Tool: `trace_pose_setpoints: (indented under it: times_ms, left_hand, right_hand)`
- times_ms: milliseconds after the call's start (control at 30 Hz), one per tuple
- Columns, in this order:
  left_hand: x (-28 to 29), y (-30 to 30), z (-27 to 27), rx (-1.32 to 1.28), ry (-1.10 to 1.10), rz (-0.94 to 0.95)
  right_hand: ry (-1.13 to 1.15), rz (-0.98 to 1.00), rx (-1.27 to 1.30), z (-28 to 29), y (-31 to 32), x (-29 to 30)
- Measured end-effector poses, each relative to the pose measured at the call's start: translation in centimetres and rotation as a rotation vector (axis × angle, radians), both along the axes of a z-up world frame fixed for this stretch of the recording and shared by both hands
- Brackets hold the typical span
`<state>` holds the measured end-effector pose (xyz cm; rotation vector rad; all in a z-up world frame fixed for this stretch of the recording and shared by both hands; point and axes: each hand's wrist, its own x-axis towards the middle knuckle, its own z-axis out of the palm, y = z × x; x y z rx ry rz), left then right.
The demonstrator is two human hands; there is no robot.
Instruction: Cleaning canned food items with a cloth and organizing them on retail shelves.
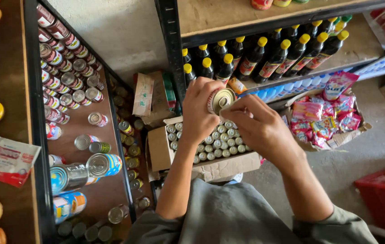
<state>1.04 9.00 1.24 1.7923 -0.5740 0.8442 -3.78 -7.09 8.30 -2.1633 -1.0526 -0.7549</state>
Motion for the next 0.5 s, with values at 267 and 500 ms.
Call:
trace_pose_setpoints:
  times_ms: [267,500]
  left_hand:
    - [-1.0,0.1,-1.2,-0.085,0.047,-0.133]
    - [-1.9,-1.8,-1.5,0.015,0.031,-0.063]
  right_hand:
    - [-0.052,-0.137,0.081,-0.3,2.4,-1.2]
    - [-0.036,-0.276,0.115,-1.3,-0.4,-1.6]
